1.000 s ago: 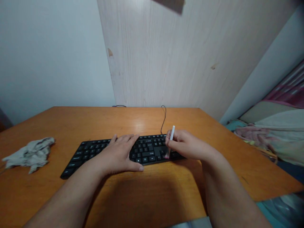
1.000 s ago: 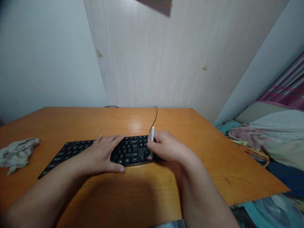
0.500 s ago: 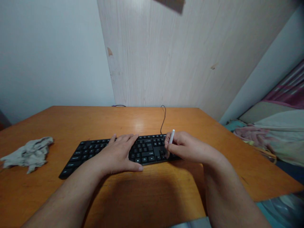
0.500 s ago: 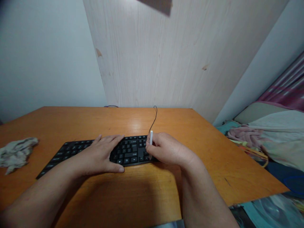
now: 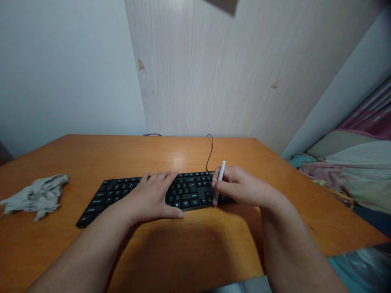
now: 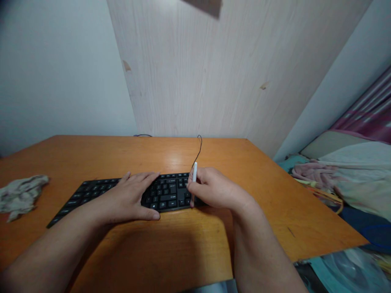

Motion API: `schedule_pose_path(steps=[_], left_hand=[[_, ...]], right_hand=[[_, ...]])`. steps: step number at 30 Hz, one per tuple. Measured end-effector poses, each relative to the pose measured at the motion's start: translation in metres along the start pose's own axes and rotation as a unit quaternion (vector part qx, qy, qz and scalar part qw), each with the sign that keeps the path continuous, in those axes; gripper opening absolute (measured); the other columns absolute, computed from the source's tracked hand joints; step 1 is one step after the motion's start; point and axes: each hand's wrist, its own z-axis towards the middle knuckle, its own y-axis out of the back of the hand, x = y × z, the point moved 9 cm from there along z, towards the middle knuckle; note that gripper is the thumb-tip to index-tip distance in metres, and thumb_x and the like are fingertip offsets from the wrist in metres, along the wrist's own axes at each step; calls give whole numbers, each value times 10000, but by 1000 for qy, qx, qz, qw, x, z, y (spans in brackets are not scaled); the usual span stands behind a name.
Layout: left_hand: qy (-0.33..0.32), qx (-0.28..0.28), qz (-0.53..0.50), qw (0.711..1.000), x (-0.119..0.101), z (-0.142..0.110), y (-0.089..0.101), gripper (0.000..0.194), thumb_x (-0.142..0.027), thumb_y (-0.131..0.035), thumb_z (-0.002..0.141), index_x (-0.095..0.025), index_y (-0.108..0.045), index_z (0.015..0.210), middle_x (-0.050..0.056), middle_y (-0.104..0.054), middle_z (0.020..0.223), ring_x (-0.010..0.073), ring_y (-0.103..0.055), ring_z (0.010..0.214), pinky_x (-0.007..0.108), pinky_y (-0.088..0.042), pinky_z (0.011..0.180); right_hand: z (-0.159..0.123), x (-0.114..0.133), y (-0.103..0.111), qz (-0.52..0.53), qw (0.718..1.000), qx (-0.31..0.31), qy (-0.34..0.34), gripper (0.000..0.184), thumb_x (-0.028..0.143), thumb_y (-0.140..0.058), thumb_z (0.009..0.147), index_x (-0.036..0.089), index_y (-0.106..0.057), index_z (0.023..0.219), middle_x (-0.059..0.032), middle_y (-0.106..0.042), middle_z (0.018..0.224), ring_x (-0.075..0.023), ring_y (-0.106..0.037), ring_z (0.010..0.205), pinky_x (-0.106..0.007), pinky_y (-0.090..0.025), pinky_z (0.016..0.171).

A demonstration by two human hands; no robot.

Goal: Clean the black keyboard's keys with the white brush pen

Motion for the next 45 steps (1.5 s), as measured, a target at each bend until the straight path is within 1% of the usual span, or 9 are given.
schedule_pose_path(steps=[3,5,11,12,17,21,31,40,45], left_hand=[[1,1,3,1000,0,0,0,1305,-896,-638,606,-193,-257,1637,210,-356,1640,450,-331,1487,661,-98,1215],[2,3,3,1000,0,0,0,1307,-893,-641,607,-185,-257,1636,214,-353,1640,452,-326,1489,667,-99,1212],[-5,-2,-3,1000,-1,0,1,1309,-903,-638,602,-181,-275,1631,220,-371,1629,458,-338,1482,674,-111,1208],[-5,-2,-4,1000,-1,0,1,1307,-901,-642,601,-183,-278,1630,219,-372,1629,459,-337,1482,674,-110,1208],[-2,-2,-7,1000,1,1,0,1282,-888,-649,607,-203,-288,1629,214,-349,1642,456,-319,1494,657,-107,1214],[0,2,-3,1000,3,0,-2,1287,-893,-636,611,-214,-259,1637,207,-340,1648,448,-317,1499,655,-88,1218],[2,-3,-5,1000,0,0,1,1279,-871,-661,604,-193,-298,1626,209,-344,1645,458,-313,1498,668,-104,1217],[3,7,-1,1000,0,-1,0,1298,-883,-643,614,-165,-275,1631,219,-325,1651,452,-296,1508,673,-78,1218],[2,7,0,1000,0,0,-1,1301,-887,-639,622,-159,-265,1633,225,-314,1652,444,-292,1512,682,-76,1216]], right_hand=[[2,1,11,-40,996,-82,5,156,258,-530,965,201,-626,856,-19,-717,768,-159,-629,700,-264,-451,640],[3,2,10,-58,994,-93,9,134,261,-547,955,201,-631,870,-19,-710,783,-159,-619,700,-264,-444,632],[0,5,-9,17,999,26,16,154,215,-490,962,207,-592,847,-12,-728,755,-160,-646,686,-268,-455,628],[0,3,-4,13,1000,12,12,156,223,-488,966,208,-590,848,-11,-725,744,-161,-646,682,-268,-449,623],[2,-8,36,-81,983,-166,-4,157,270,-528,959,205,-598,835,-24,-712,797,-172,-638,745,-283,-428,667],[6,-16,42,-90,973,-211,-7,130,262,-540,943,208,-605,845,-18,-691,817,-177,-635,773,-290,-428,699],[17,-36,36,-100,976,-191,-18,167,288,-544,957,195,-676,917,-46,-723,916,-197,-655,866,-306,-443,766],[8,-33,33,-114,985,-120,-48,213,260,-518,958,190,-652,808,-17,-651,723,-163,-593,683,-270,-403,616],[2,-27,30,-84,992,-79,-49,238,257,-522,947,187,-636,750,-14,-651,670,-144,-573,612,-255,-395,559]])
